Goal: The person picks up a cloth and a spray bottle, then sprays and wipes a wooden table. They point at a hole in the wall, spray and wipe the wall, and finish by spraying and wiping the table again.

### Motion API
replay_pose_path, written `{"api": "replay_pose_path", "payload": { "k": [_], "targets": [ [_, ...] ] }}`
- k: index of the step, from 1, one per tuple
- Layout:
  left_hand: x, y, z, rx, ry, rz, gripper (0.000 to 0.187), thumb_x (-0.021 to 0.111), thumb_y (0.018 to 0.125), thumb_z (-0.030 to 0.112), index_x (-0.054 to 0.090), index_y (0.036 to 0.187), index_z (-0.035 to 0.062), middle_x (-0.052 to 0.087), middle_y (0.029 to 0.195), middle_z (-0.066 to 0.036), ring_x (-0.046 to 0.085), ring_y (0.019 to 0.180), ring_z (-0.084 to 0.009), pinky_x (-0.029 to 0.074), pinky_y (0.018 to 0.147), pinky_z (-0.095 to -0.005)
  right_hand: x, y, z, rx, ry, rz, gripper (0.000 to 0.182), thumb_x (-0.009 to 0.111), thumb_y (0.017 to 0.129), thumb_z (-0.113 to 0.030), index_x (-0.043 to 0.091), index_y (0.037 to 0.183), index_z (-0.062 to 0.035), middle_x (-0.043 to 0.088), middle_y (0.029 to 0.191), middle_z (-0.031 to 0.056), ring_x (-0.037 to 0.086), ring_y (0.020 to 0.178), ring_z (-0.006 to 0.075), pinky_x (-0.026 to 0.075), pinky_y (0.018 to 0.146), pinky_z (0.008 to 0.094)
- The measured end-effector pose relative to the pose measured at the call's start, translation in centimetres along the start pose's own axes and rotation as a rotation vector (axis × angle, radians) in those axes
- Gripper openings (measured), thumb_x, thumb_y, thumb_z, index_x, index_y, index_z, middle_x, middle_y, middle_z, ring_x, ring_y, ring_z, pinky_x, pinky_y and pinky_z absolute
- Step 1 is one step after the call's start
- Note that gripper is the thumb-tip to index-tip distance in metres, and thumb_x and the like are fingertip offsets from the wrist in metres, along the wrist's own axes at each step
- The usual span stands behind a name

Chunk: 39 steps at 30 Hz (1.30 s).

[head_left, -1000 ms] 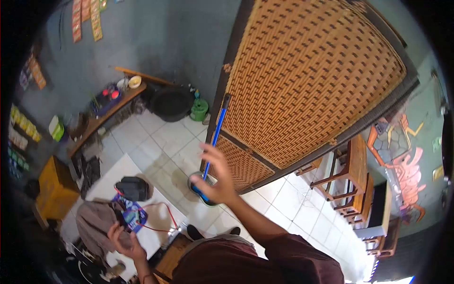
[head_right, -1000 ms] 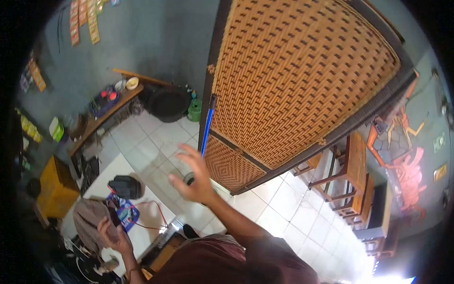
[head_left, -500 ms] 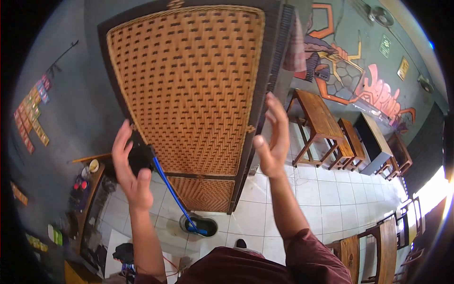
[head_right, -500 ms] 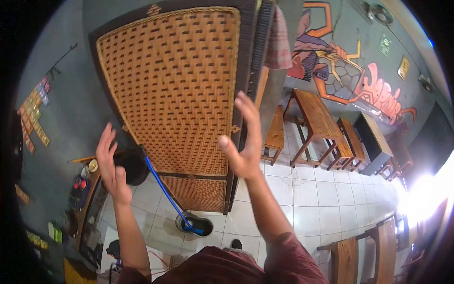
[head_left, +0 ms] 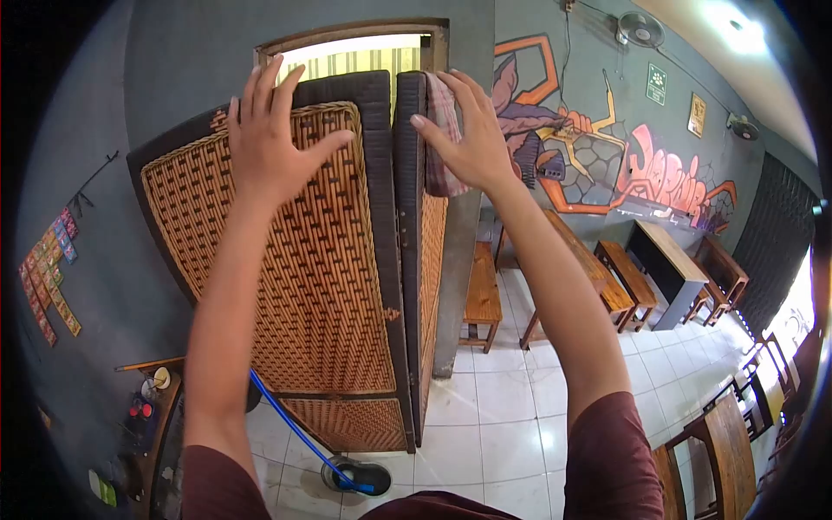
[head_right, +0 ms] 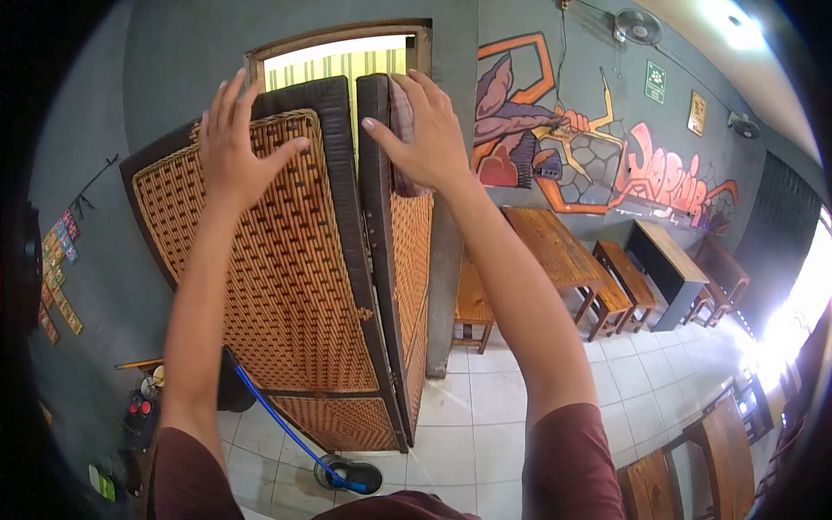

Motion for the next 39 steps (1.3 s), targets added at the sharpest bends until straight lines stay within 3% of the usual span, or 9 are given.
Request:
{"api": "replay_pose_path", "payload": {
  "k": [4,6,10,13,18,26,32,34,39],
  "targets": [
    [1.5,3.8,-6.4,-0.015,0.1,-0.353,0.08,0.061,0.077,0.07,0.05,0.133,0.0148,0.048,0.141,-0.011,0.041,0.134,-0.0307,0.027,0.114,-0.0497,1.7,4.1,1.8,-0.192,-0.021,-0.08,0.075,0.062,0.084,-0.055,0.044,0.138,-0.0063,0.045,0.139,0.0227,0.042,0.13,0.0392,0.035,0.108,0.0476],
    [2.3,3.8,-9.8,-0.208,0.069,-0.77,0.093,0.054,0.07,0.083,0.059,0.124,0.007,0.065,0.114,-0.017,0.059,0.114,-0.0334,0.039,0.106,-0.0478,2.8,5.6,1.7,-0.26,-0.032,-0.129,0.081,0.061,0.082,-0.062,0.042,0.14,-0.0071,0.053,0.131,0.0242,0.049,0.123,0.0404,0.038,0.105,0.047],
    [2.6,3.1,-11.5,-0.199,0.131,-0.551,0.102,0.054,0.067,0.086,0.062,0.12,-0.0003,0.066,0.106,-0.024,0.063,0.106,-0.0362,0.05,0.091,-0.0495,5.4,6.2,2.8,-0.129,0.115,-0.207,0.09,0.063,0.076,-0.069,0.046,0.136,-0.0028,0.057,0.125,0.026,0.056,0.116,0.0403,0.043,0.101,0.0468],
    [2.8,3.1,-11.5,-0.264,0.184,-0.652,0.099,0.056,0.071,0.08,0.055,0.131,0.0022,0.056,0.13,-0.022,0.05,0.125,-0.0366,0.04,0.105,-0.0484,6.0,5.9,3.5,-0.092,0.131,-0.123,0.089,0.064,0.076,-0.069,0.05,0.133,-0.0021,0.058,0.123,0.0268,0.057,0.115,0.0398,0.044,0.099,0.046],
    [3.6,2.8,-12.2,-0.219,0.221,-0.562,0.104,0.049,0.07,0.086,0.057,0.128,-0.0005,0.06,0.123,-0.025,0.054,0.121,-0.0381,0.043,0.102,-0.0504,6.4,5.8,3.6,-0.016,0.239,-0.221,0.081,0.065,0.076,-0.068,0.058,0.116,0.0025,0.062,0.103,0.0206,0.063,0.096,0.0325,0.048,0.086,0.0403],
    [3.7,2.8,-12.7,-0.242,0.281,-0.506,0.109,0.051,0.068,0.087,0.056,0.128,-0.003,0.06,0.122,-0.027,0.055,0.12,-0.0393,0.043,0.102,-0.0501,7.2,5.7,4.5,-0.026,0.202,-0.171,0.081,0.064,0.077,-0.068,0.057,0.118,0.0012,0.061,0.107,0.0225,0.062,0.101,0.0332,0.047,0.089,0.0418],
    [1.7,3.5,-10.7,-0.388,0.209,-0.697,0.098,0.061,0.069,0.078,0.057,0.128,0.0001,0.056,0.128,-0.025,0.052,0.123,-0.0374,0.043,0.102,-0.0475,7.6,5.8,5.0,-0.067,0.205,-0.132,0.077,0.067,0.078,-0.064,0.057,0.119,0.0013,0.061,0.112,0.0222,0.06,0.106,0.0337,0.044,0.094,0.0397],
    [0.1,3.4,-8.6,-0.413,0.237,-0.785,0.102,0.049,0.078,0.079,0.043,0.138,-0.0033,0.046,0.139,-0.026,0.044,0.129,-0.0398,0.037,0.106,-0.0456,6.9,5.8,4.1,-0.036,0.267,-0.195,0.071,0.068,0.081,-0.058,0.057,0.12,0.0005,0.061,0.115,0.02,0.058,0.109,0.0293,0.043,0.096,0.0376],
    [-2.1,-1.0,-9.3,-0.011,0.254,-0.488,0.097,0.054,0.081,0.072,0.032,0.142,0.0002,0.039,0.144,-0.022,0.033,0.136,-0.0364,0.026,0.115,-0.0469,7.6,5.8,5.0,-0.038,0.31,-0.149,0.062,0.066,0.087,-0.05,0.057,0.122,0.0005,0.06,0.118,0.016,0.055,0.112,0.0227,0.04,0.098,0.0331]
  ]
}}
Point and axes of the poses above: each hand's wrist, its own y-axis towards the middle knuckle, its own x-axis out of the palm, z = x × y, the point moved 5 cm from there along y, towards the middle knuckle
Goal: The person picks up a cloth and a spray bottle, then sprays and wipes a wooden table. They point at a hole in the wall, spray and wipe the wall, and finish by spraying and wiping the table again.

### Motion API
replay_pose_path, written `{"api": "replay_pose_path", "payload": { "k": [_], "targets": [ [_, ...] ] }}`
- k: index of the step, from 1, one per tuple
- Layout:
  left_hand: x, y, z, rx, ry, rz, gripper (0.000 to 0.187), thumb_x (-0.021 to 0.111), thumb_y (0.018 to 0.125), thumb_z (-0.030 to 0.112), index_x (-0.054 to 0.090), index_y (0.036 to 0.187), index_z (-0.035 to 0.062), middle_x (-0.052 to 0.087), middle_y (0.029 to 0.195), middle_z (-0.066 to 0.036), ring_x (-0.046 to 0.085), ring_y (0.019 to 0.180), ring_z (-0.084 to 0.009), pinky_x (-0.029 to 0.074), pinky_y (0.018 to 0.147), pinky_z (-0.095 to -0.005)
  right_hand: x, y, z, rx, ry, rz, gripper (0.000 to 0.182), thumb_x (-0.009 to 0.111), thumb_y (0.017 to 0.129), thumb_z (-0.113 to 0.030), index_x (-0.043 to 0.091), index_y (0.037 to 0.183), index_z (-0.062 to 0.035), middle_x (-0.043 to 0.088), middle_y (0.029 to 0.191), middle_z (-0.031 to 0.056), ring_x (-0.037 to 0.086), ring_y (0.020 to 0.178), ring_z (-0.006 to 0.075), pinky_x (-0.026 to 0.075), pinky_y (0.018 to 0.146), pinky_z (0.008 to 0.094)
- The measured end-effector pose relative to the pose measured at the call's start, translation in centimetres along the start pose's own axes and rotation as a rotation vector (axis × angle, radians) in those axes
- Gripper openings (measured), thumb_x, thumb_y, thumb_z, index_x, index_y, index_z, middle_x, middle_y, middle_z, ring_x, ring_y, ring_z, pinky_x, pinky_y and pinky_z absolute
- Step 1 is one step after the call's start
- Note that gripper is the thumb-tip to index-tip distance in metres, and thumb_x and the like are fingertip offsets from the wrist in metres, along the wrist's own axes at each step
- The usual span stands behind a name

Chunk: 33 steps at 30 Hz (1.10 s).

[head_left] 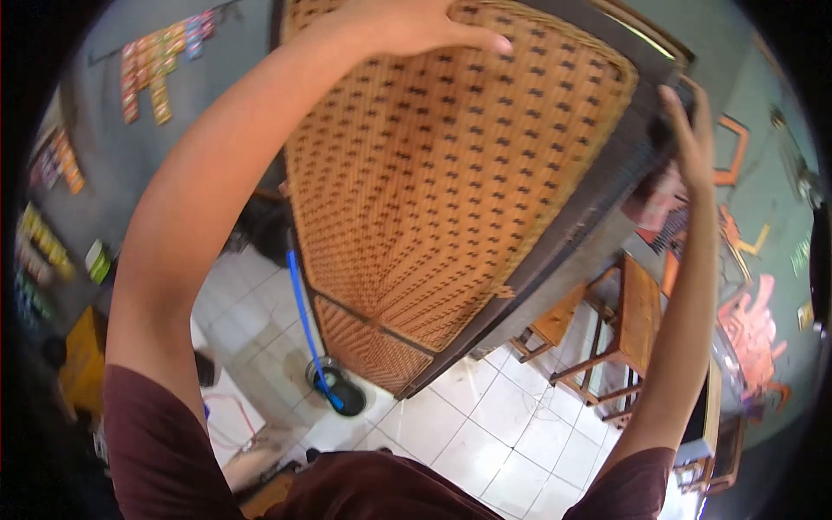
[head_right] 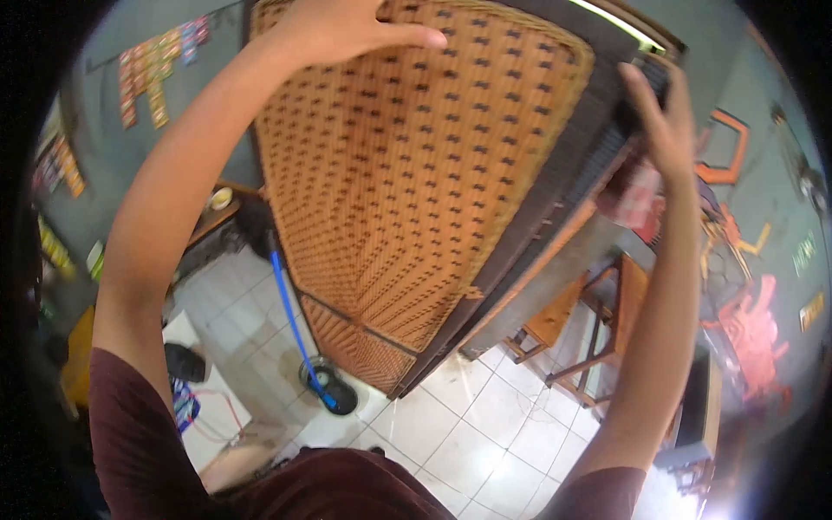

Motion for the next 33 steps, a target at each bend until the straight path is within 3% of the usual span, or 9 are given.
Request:
{"api": "replay_pose_path", "payload": {
  "k": [2,4,9,12,14,16,18,26,33],
  "targets": [
    [-2.3,-5.5,0.1,0.053,-0.108,-0.055,0.094,0.055,0.082,0.071,0.028,0.147,0.0089,0.031,0.152,-0.014,0.028,0.14,-0.0352,0.02,0.117,-0.0477,0.1,-0.2,0.1,-0.039,-0.032,0.05,0.057,0.063,0.091,-0.045,0.056,0.124,0.0003,0.059,0.12,0.0155,0.054,0.114,0.023,0.038,0.101,0.0326],
    [-5.3,-13.3,0.5,0.011,-0.325,-0.034,0.076,0.078,0.067,0.057,0.062,0.12,0.0039,0.056,0.131,-0.02,0.051,0.124,-0.0348,0.041,0.102,-0.0442,0.6,-0.6,1.1,-0.045,-0.033,0.139,0.053,0.061,0.093,-0.041,0.055,0.127,-0.0008,0.059,0.123,0.0151,0.053,0.117,0.0233,0.037,0.103,0.033],
    [-10.2,-30.9,-1.9,-0.291,-0.326,-0.372,0.047,0.083,0.066,0.03,0.066,0.105,0.0092,0.057,0.128,-0.012,0.055,0.116,-0.0315,0.044,0.095,-0.0404,2.3,-0.2,2.6,-0.242,-0.113,0.1,0.051,0.06,0.095,-0.036,0.054,0.129,0.0017,0.054,0.132,0.0186,0.052,0.123,0.0233,0.038,0.106,0.0357],
    [-13.3,-38.7,-3.6,-0.611,-0.313,-0.398,0.04,0.083,0.067,0.023,0.067,0.101,0.0076,0.057,0.128,-0.013,0.055,0.116,-0.0304,0.043,0.097,-0.0388,3.1,-7.2,-10.4,0.091,0.119,0.468,0.089,0.073,0.078,-0.054,0.036,0.138,-0.0007,0.045,0.136,0.0219,0.055,0.116,0.0364,0.057,0.088,0.0412],
    [-15.5,-42.5,-4.1,-0.785,-0.274,-0.379,0.038,0.081,0.067,0.018,0.067,0.1,0.0057,0.058,0.128,-0.013,0.056,0.118,-0.0293,0.042,0.098,-0.0377,7.4,-12.6,-12.1,0.054,0.318,0.224,0.05,0.05,0.098,-0.029,0.045,0.135,0.0047,0.05,0.136,0.0209,0.048,0.128,0.0337,0.04,0.107,0.044],
    [-18.0,-44.4,-4.1,-0.871,-0.154,-0.417,0.038,0.08,0.066,0.016,0.066,0.1,0.0047,0.057,0.129,-0.015,0.054,0.12,-0.0307,0.041,0.099,-0.0392,13.2,-15.8,-21.0,-0.435,0.435,0.104,0.069,0.065,0.088,-0.045,0.045,0.136,0.0004,0.044,0.142,0.024,0.043,0.131,0.0396,0.034,0.11,0.0555],
    [-21.1,-46.8,-4.7,-0.884,-0.028,-0.411,0.038,0.079,0.067,0.015,0.066,0.101,0.0032,0.056,0.13,-0.016,0.053,0.122,-0.0315,0.04,0.101,-0.0405,19.4,-19.6,-25.8,-0.294,0.587,-0.064,0.063,0.072,0.081,-0.043,0.054,0.13,-0.0073,0.04,0.146,0.0227,0.033,0.138,0.0378,0.024,0.115,0.0522],
    [-37.3,-65.1,-4.6,-1.33,0.752,-0.507,0.063,0.078,0.078,0.032,0.052,0.13,0.0063,0.04,0.145,-0.017,0.037,0.134,-0.0353,0.03,0.11,-0.0463,34.1,-36.7,-41.9,0.216,1.221,-0.728,0.045,0.076,0.076,-0.012,0.059,0.117,-0.0041,0.045,0.14,0.0201,0.042,0.132,0.0374,0.035,0.106,0.0448],
    [-39.6,-76.4,-1.6,-1.679,0.758,-0.368,0.088,0.083,0.073,0.036,0.037,0.14,0.002,0.039,0.143,-0.021,0.04,0.132,-0.0328,0.037,0.106,-0.0443,35.9,-43.7,-58.9,0.017,1.393,-1.114,0.049,0.076,0.079,-0.019,0.057,0.122,-0.0081,0.043,0.141,0.0169,0.044,0.13,0.0353,0.039,0.105,0.0418]
  ]
}}
Point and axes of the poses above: each hand's wrist, its own y-axis towards the middle knuckle, its own x-axis out of the palm, z = x × y, the point moved 5 cm from there along y, towards the middle knuckle
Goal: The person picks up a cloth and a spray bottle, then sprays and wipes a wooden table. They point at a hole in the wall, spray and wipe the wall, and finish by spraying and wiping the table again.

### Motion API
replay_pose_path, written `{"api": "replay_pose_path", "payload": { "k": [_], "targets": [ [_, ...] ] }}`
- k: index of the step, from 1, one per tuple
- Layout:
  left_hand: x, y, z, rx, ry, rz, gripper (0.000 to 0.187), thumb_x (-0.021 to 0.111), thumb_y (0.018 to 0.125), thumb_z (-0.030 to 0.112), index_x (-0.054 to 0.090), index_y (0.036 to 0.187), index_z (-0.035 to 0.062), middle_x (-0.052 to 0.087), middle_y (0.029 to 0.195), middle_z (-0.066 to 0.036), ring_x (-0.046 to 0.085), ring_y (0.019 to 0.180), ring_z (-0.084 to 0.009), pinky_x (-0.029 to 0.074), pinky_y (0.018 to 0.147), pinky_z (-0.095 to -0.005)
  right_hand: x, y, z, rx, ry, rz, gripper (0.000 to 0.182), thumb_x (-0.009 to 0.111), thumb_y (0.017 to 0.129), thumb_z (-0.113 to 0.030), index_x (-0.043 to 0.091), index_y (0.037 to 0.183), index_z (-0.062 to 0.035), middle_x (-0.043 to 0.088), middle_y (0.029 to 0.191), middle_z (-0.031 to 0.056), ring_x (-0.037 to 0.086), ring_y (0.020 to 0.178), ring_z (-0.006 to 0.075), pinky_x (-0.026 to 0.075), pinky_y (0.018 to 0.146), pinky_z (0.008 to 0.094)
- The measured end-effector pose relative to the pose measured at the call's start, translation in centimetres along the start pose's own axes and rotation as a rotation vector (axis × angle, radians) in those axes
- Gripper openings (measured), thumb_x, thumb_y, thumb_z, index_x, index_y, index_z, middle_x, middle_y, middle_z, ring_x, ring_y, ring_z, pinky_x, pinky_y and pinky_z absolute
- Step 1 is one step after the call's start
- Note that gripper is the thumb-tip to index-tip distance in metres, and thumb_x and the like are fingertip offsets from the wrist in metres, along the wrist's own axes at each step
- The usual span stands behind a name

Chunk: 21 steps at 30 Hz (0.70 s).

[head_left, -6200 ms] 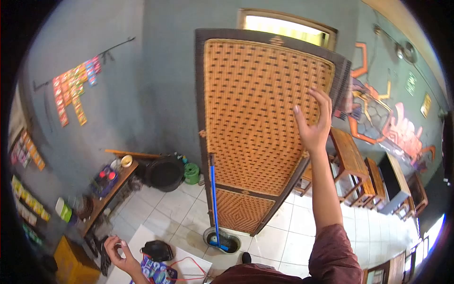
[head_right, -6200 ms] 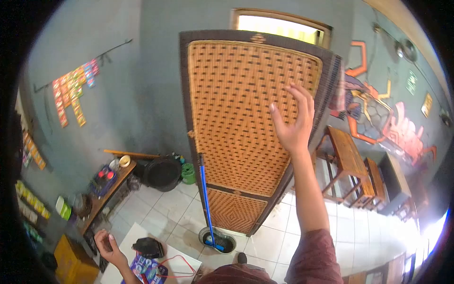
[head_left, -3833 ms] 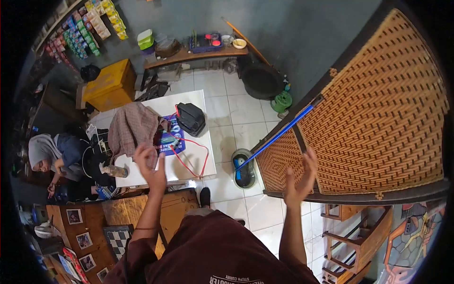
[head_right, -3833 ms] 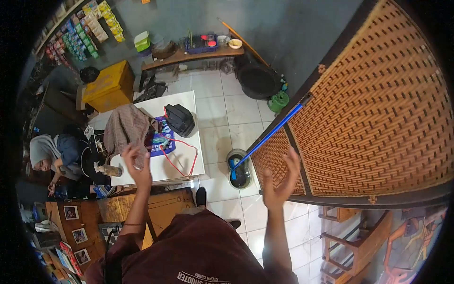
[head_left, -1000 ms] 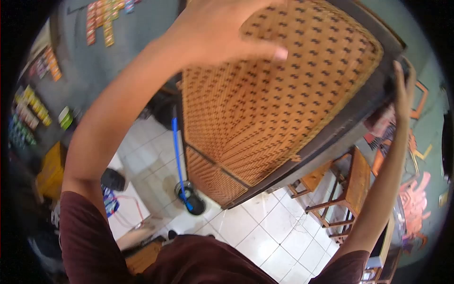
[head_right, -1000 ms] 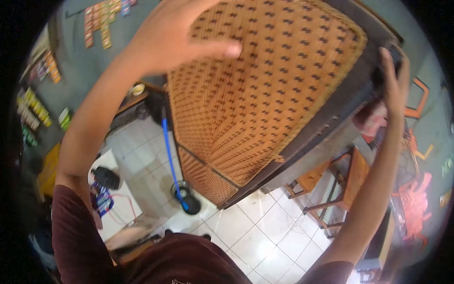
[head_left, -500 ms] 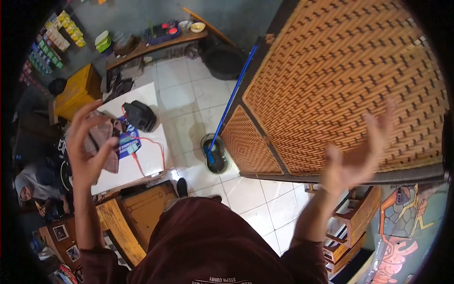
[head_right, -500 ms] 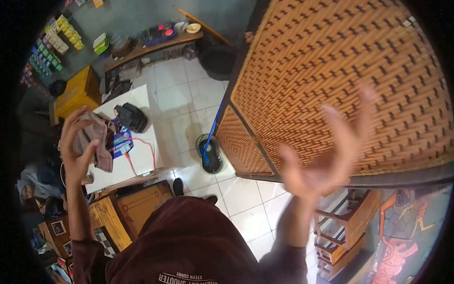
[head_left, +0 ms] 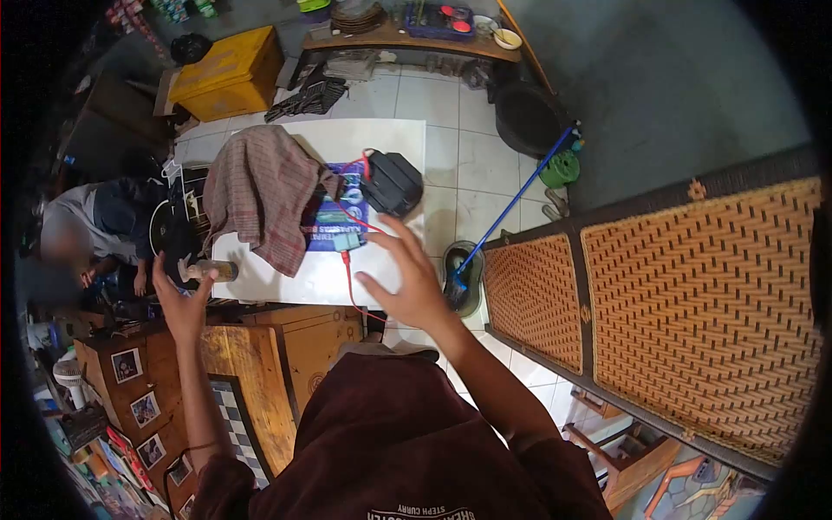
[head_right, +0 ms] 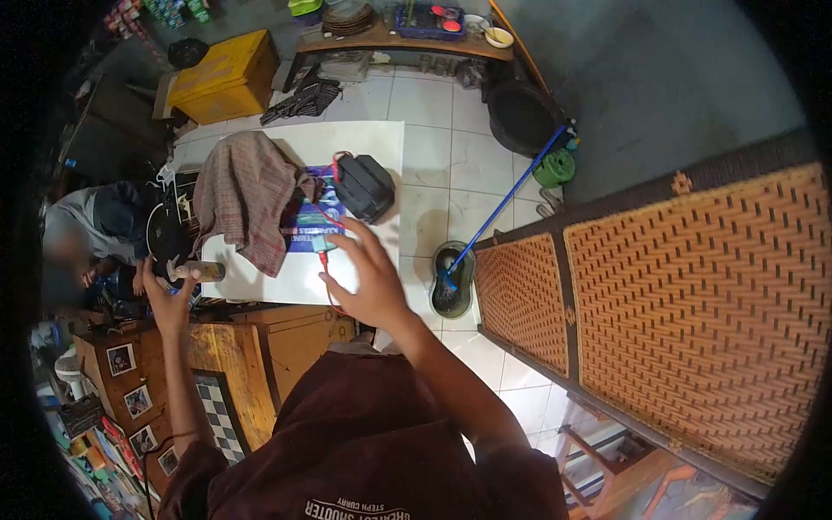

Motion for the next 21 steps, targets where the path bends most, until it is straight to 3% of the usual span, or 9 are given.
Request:
{"api": "replay_pose_path", "payload": {
  "k": [3,5,9,10,11,13,14,16,21],
  "targets": [
    [3.8,-0.8,-5.1,-0.2,-0.4,-0.072,0.084,0.084,0.074,0.025,0.037,0.14,0.0024,0.045,0.139,-0.018,0.048,0.125,-0.0269,0.046,0.098,-0.0397,7.3,3.9,1.1,0.023,0.053,-0.157,0.064,0.077,0.078,-0.022,0.045,0.132,-0.0093,0.037,0.143,0.0177,0.042,0.13,0.0387,0.04,0.104,0.0433],
    [4.0,-1.2,-3.9,-0.169,-0.362,-0.068,0.073,0.081,0.078,0.016,0.041,0.139,0.0084,0.056,0.127,-0.013,0.055,0.114,-0.0217,0.049,0.091,-0.0353,12.3,6.5,3.4,0.116,0.044,-0.143,0.08,0.078,0.077,-0.026,0.033,0.142,-0.014,0.035,0.138,0.0225,0.043,0.125,0.0442,0.041,0.102,0.0474],
    [4.8,-0.1,-4.3,-0.134,-0.219,-0.051,0.035,0.071,0.087,0.012,0.058,0.118,0.0038,0.065,0.109,-0.014,0.063,0.099,-0.0201,0.051,0.083,-0.0322,17.6,11.0,5.7,0.16,-0.161,-0.182,0.094,0.077,0.076,-0.027,0.02,0.151,-0.0311,0.036,0.134,0.0309,0.044,0.121,0.0495,0.043,0.097,0.0508],
    [5.1,0.1,-4.7,-0.104,-0.258,0.029,0.022,0.066,0.09,0.01,0.06,0.109,0.0016,0.066,0.098,-0.016,0.065,0.091,-0.021,0.05,0.08,-0.0322,18.2,11.5,6.4,0.236,-0.206,-0.198,0.076,0.076,0.077,-0.026,0.04,0.143,-0.0211,0.046,0.128,0.0258,0.051,0.115,0.0447,0.046,0.094,0.0483],
    [5.4,0.4,-5.0,-0.124,-0.249,-0.017,0.02,0.066,0.09,0.012,0.06,0.106,0.001,0.066,0.096,-0.014,0.066,0.09,-0.0202,0.051,0.078,-0.0322,19.2,11.6,7.5,0.241,-0.2,-0.205,0.076,0.076,0.077,-0.026,0.04,0.143,-0.0211,0.046,0.128,0.0258,0.051,0.115,0.0447,0.046,0.094,0.0483],
    [5.5,0.8,-4.2,-0.096,-0.263,-0.023,0.022,0.067,0.09,0.014,0.06,0.106,0.0011,0.067,0.095,-0.013,0.066,0.089,-0.0192,0.051,0.076,-0.031,20.7,11.8,9.8,0.13,-0.343,-0.256,0.045,0.073,0.079,-0.023,0.06,0.119,-0.0078,0.058,0.115,0.018,0.059,0.104,0.0389,0.049,0.087,0.0446],
    [5.4,1.1,-3.4,-0.088,-0.275,-0.02,0.022,0.067,0.09,0.014,0.06,0.106,0.0011,0.067,0.095,-0.013,0.066,0.089,-0.0192,0.051,0.076,-0.031,20.7,11.9,10.2,0.127,-0.353,-0.246,0.045,0.073,0.079,-0.023,0.06,0.119,-0.0078,0.058,0.115,0.018,0.059,0.104,0.0389,0.049,0.087,0.0446],
    [4.0,1.6,-1.9,-0.087,-0.25,0.012,0.023,0.067,0.09,0.015,0.06,0.107,0.0018,0.067,0.094,-0.012,0.066,0.088,-0.0186,0.051,0.074,-0.0291,19.6,11.9,8.5,0.166,-0.253,-0.21,0.021,0.069,0.082,-0.016,0.064,0.095,0.0007,0.062,0.104,0.0135,0.062,0.094,0.0352,0.05,0.082,0.0396],
    [-1.4,5.4,3.5,0.107,-0.536,0.02,0.027,0.068,0.088,0.007,0.06,0.113,0.0012,0.066,0.1,-0.006,0.062,0.095,-0.0136,0.048,0.083,-0.0265,11.0,12.8,-4.4,-0.141,0.338,0.08,0.009,0.064,0.087,-0.004,0.058,0.09,0.0017,0.06,0.096,0.0113,0.06,0.081,0.0242,0.048,0.075,0.0324]
  ]
}}
Point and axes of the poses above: each hand's wrist, its own y-axis towards the middle knuckle, its own x-axis out of the palm, z = x × y, the point moved 5 cm from there along y, towards the middle knuckle
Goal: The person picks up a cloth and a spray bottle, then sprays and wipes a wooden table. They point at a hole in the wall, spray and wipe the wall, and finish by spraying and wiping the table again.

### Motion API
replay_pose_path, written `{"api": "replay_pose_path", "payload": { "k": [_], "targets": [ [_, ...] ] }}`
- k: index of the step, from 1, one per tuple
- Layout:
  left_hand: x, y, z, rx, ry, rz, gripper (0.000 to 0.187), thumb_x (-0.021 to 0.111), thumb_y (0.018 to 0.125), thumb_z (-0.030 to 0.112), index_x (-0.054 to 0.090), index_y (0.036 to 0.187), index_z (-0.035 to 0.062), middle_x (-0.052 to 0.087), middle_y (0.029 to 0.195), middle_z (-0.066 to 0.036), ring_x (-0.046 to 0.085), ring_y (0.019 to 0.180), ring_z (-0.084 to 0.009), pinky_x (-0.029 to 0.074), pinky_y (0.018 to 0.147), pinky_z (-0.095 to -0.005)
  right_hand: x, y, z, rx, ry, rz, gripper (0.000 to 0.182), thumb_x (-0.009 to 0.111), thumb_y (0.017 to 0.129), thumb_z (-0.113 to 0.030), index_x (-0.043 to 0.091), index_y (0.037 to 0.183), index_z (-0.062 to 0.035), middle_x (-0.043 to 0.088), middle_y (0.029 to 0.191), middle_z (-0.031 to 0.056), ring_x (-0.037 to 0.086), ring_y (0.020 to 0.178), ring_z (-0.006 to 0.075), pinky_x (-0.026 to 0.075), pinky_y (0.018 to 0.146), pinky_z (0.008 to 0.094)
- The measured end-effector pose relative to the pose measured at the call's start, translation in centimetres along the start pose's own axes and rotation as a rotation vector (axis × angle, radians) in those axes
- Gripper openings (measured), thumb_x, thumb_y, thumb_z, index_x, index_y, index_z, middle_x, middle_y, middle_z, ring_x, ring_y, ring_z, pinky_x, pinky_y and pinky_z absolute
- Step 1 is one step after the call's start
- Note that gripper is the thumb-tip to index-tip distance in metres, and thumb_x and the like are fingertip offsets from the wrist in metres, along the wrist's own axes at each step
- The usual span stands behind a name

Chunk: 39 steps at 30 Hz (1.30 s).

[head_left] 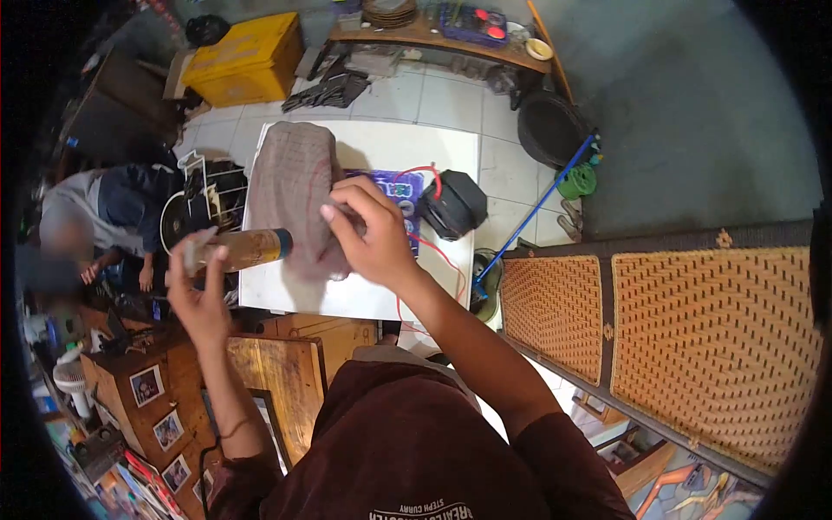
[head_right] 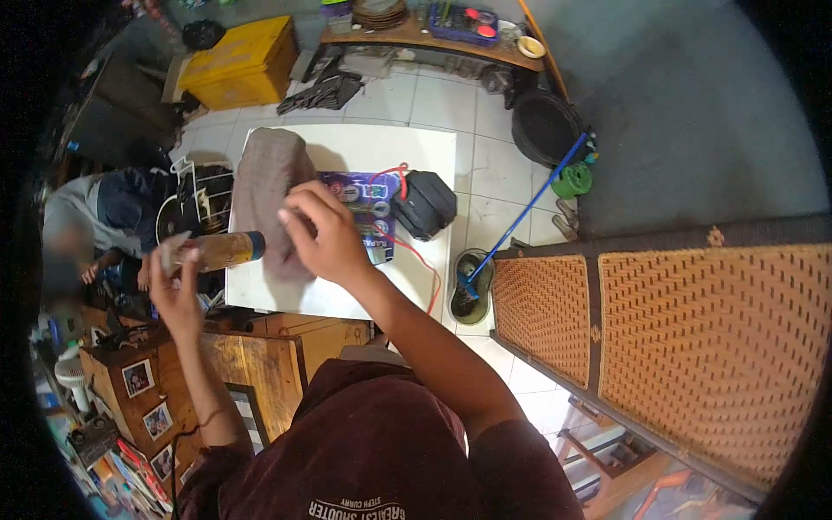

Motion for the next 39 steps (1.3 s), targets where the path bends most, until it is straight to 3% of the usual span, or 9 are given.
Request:
{"api": "replay_pose_path", "payload": {
  "k": [6,11,15,19,24,29,32,37,39],
  "targets": [
    [-1.9,4.1,10.2,0.234,-0.534,-0.046,0.054,0.065,0.09,0.025,0.046,0.133,-0.0039,0.062,0.097,-0.009,0.059,0.09,-0.0144,0.048,0.083,-0.0283,-10.3,-5.1,-15.1,-0.031,0.339,0.121,0.013,0.062,0.089,-0.001,0.054,0.099,0.002,0.051,0.093,0.0123,0.049,0.079,0.0183,0.039,0.07,0.0279],
    [5.1,1.8,19.2,0.391,-1.064,-0.363,0.099,0.084,0.066,0.051,0.041,0.132,-0.0067,0.055,0.069,-0.007,0.052,0.059,-0.0134,0.041,0.05,-0.0247,-19.4,-13.7,-25.1,-0.032,0.026,0.186,0.015,0.065,0.086,0.002,0.054,0.097,0.0011,0.052,0.078,0.0055,0.047,0.065,0.0113,0.037,0.059,0.0259],
    [11.5,-6.2,28.7,0.365,-1.02,-0.584,0.091,0.083,0.061,0.06,0.051,0.118,-0.0031,0.056,0.078,-0.008,0.056,0.065,-0.0136,0.04,0.056,-0.0224,-23.9,-23.9,-30.5,0.103,-0.17,0.361,0.018,0.066,0.085,0.004,0.054,0.098,0.0001,0.054,0.085,0.0049,0.05,0.072,0.0085,0.039,0.062,0.0237],
    [15.8,-16.3,36.1,0.632,-1.1,-1.014,0.088,0.086,0.057,0.054,0.054,0.114,-0.0041,0.06,0.089,-0.011,0.061,0.073,-0.0157,0.046,0.063,-0.0242,-26.5,-36.3,-35.2,0.133,-0.16,0.807,0.037,0.064,0.08,0.009,0.05,0.113,-0.0002,0.052,0.106,0.0056,0.056,0.096,0.0115,0.045,0.087,0.0249],
    [16.4,-33.2,46.1,0.837,-1.217,-1.426,0.07,0.091,0.062,0.025,0.057,0.115,-0.0041,0.067,0.093,-0.012,0.068,0.079,-0.0191,0.053,0.07,-0.0277,-27.8,-50.2,-39.1,0.255,-0.41,1.025,0.046,0.075,0.082,-0.008,0.051,0.122,-0.0041,0.056,0.104,0.0055,0.056,0.087,0.0088,0.047,0.077,0.027],
    [14.8,-49.1,51.8,0.993,-1.326,-1.727,0.059,0.088,0.067,0.022,0.06,0.113,-0.0022,0.068,0.092,-0.013,0.067,0.079,-0.0176,0.053,0.069,-0.029,-26.5,-61.7,-40.9,0.476,-0.519,1.242,0.063,0.082,0.076,-0.032,0.053,0.126,-0.005,0.057,0.072,0.0077,0.054,0.069,0.0122,0.042,0.06,0.0294],
    [11.9,-55.2,54.4,1.363,-1.423,-1.617,0.055,0.086,0.07,0.024,0.062,0.114,0.0019,0.069,0.09,-0.012,0.066,0.076,-0.0193,0.051,0.064,-0.0289,-25.0,-64.8,-42.5,0.606,-0.771,1.279,0.077,0.085,0.069,-0.041,0.052,0.128,-0.0048,0.06,0.076,0.0106,0.058,0.071,0.0163,0.045,0.062,0.0321],
    [10.6,-65.4,54.7,1.48,-1.369,-1.863,0.067,0.088,0.066,0.039,0.06,0.113,0.0014,0.067,0.093,-0.01,0.066,0.079,-0.0189,0.051,0.069,-0.0304,-23.3,-70.1,-44.0,0.676,-0.83,1.411,0.058,0.086,0.066,-0.041,0.066,0.102,-0.0001,0.066,0.081,0.0169,0.065,0.077,0.0333,0.05,0.069,0.0371],
    [11.3,-68.7,55.2,1.358,-1.4,-2.013,0.068,0.086,0.067,0.043,0.06,0.116,0.0037,0.066,0.097,-0.009,0.065,0.081,-0.0182,0.049,0.067,-0.0296,-22.9,-72.6,-45.2,0.695,-0.862,1.553,0.057,0.086,0.066,-0.039,0.066,0.101,-0.0003,0.067,0.082,0.0156,0.067,0.078,0.0309,0.05,0.071,0.0362]
  ]
}}
Point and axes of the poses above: each hand's wrist, its own y-axis towards the middle knuckle, its own x-axis out of the palm, z = x × y, the point moved 5 cm from there along y, towards the middle knuckle
